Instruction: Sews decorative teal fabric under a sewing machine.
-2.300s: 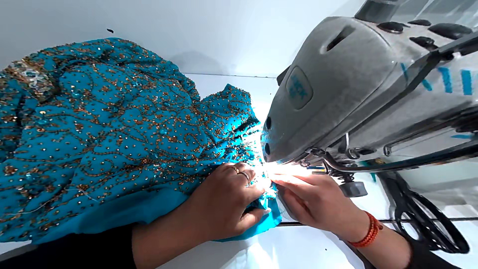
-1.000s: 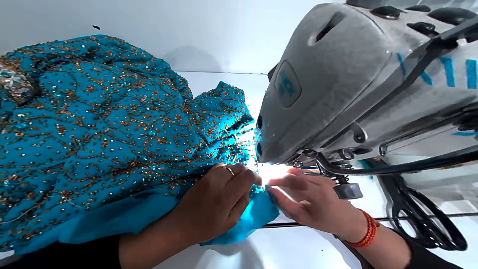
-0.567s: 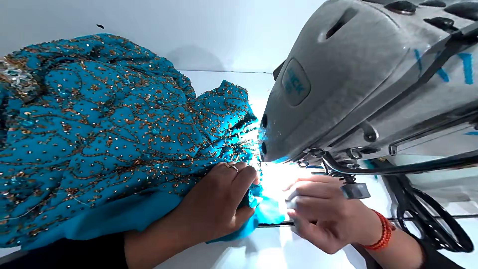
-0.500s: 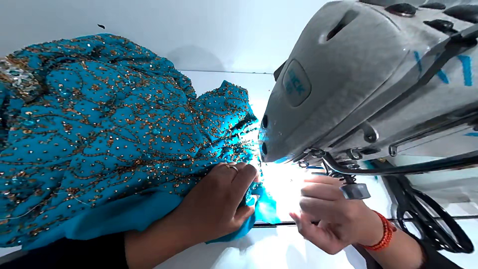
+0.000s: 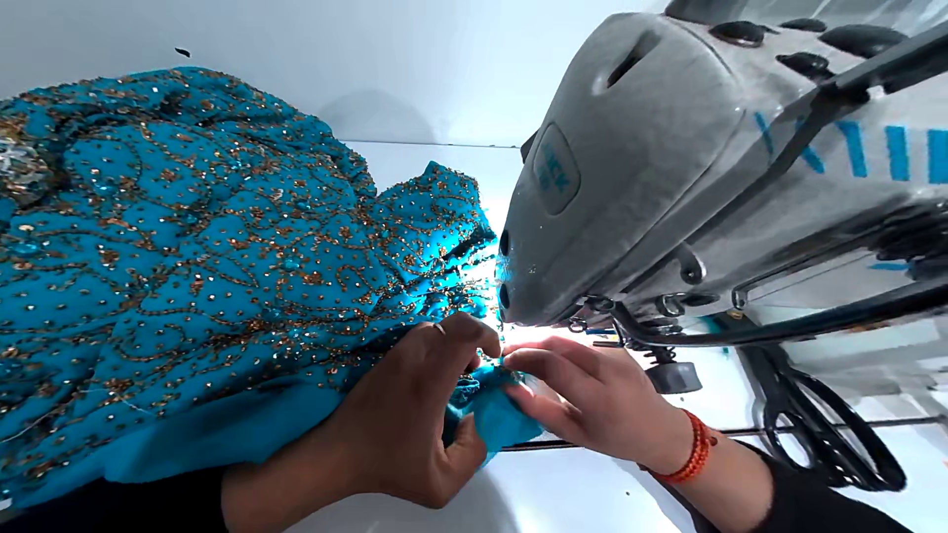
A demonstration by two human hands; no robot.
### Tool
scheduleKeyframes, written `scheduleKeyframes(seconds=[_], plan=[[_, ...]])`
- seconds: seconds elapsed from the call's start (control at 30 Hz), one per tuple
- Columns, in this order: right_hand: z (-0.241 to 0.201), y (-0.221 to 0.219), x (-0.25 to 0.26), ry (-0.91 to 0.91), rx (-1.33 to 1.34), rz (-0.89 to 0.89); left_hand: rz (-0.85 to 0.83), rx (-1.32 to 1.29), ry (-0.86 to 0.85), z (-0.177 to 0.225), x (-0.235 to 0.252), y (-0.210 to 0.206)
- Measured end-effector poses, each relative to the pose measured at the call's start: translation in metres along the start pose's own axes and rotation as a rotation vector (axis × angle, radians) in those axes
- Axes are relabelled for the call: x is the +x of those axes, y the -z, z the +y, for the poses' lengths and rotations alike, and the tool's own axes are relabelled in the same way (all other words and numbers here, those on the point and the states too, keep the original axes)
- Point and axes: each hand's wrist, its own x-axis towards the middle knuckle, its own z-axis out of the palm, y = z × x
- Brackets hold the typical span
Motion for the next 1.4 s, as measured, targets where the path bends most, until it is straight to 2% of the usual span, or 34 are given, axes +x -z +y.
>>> scheduleKeyframes(seconds=[0.23,0.5,0.73,0.83,1.0,1.17,1.4], plan=[[0.007,0.005,-0.006,0.020,0.038,0.030,-0.067,0.030,-0.075,-0.003,-0.001,0.005],[0.011,0.008,-0.011,-0.043,0.162,0.052,0.009,0.249,-0.151,0.000,0.001,0.004],[0.010,0.010,-0.011,0.013,0.134,-0.002,0.115,0.096,-0.225,-0.002,-0.003,0.004],[0.010,0.010,-0.011,0.016,0.137,-0.014,0.121,0.045,-0.321,-0.003,-0.004,0.003],[0.012,0.011,-0.012,0.031,0.123,-0.027,0.080,0.121,-0.469,-0.003,-0.004,0.002],[0.015,0.015,-0.013,0.034,0.163,-0.061,0.114,0.078,-0.409,-0.002,-0.002,0.001],[0.013,0.017,-0.011,0.057,0.112,-0.118,0.045,0.155,-0.246,0.002,-0.001,0.000]])
